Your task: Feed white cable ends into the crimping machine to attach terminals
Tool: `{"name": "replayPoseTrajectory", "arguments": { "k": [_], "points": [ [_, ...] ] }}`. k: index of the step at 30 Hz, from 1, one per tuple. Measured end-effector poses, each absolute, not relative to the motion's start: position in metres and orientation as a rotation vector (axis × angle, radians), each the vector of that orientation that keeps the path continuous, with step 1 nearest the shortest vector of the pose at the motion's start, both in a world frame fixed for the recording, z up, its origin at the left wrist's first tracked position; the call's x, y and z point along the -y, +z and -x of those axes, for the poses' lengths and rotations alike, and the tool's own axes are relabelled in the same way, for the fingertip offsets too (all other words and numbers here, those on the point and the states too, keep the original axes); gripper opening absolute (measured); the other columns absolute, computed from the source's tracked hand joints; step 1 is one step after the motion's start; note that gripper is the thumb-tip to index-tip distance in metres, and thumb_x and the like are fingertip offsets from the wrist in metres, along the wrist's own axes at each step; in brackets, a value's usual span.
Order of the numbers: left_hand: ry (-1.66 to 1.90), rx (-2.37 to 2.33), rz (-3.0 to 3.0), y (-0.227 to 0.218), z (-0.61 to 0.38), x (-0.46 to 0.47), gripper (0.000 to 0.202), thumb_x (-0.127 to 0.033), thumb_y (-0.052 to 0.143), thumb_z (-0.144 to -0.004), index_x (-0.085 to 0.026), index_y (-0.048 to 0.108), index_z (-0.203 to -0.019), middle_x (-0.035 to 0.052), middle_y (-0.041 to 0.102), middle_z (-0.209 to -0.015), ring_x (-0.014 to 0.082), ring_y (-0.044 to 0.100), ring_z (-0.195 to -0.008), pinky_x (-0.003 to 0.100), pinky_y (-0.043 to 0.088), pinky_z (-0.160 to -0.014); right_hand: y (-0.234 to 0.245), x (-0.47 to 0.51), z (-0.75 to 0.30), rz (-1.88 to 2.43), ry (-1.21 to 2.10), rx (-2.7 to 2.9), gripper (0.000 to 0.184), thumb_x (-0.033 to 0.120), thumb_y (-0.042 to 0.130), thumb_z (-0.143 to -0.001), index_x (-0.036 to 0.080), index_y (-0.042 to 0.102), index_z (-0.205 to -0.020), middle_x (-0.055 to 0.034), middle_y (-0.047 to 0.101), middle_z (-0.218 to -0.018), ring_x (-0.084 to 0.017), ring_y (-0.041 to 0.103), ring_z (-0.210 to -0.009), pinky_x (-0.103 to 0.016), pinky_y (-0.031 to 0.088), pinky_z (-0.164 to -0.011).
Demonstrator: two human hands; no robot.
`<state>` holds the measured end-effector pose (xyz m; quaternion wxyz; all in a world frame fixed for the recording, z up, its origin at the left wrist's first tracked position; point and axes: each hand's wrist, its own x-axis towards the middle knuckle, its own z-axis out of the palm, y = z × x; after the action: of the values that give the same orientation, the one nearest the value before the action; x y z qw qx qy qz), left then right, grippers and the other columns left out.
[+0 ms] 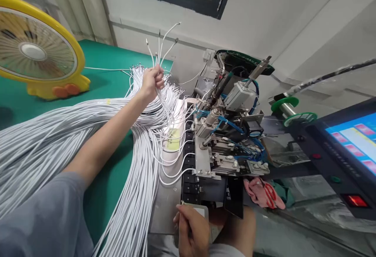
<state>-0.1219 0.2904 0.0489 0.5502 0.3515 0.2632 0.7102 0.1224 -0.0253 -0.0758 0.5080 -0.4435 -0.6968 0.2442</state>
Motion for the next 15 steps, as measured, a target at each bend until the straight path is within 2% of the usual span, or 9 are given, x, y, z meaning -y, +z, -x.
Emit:
{"name": "replayPoseTrajectory", "arguments": {
  "k": [11,15],
  "points": [
    [1.493,-0.455,-1.125,0.072,0.116,-0.264,0.037,-0.044,0.055,-0.088,-0.016,0.046,-0.066,-0.0113,0.018,-0.046,-0.0005,0.014,-0.032,0.014,0.014,-0.034,-0.074,0.019,-0.116,1.169,0.641,1.629,0.019,0.013,0.052,-0.085,0.021,0.066,-0.096,0.0007,0.063,-0.059,-0.01,0.059,-0.047,-0.019,0.049,-0.044],
    [1.464,-0.422,-1.106,0.073,0.118,-0.264,0.037,-0.044,0.054,-0.089,-0.016,0.046,-0.067,-0.0113,0.016,-0.046,-0.0003,0.014,-0.032,0.014,0.015,-0.034,-0.053,0.01,-0.107,1.236,0.824,1.437,0.016,0.019,0.052,-0.087,0.019,0.065,-0.095,-0.0025,0.066,-0.068,-0.01,0.058,-0.049,-0.02,0.049,-0.044]
  ]
}}
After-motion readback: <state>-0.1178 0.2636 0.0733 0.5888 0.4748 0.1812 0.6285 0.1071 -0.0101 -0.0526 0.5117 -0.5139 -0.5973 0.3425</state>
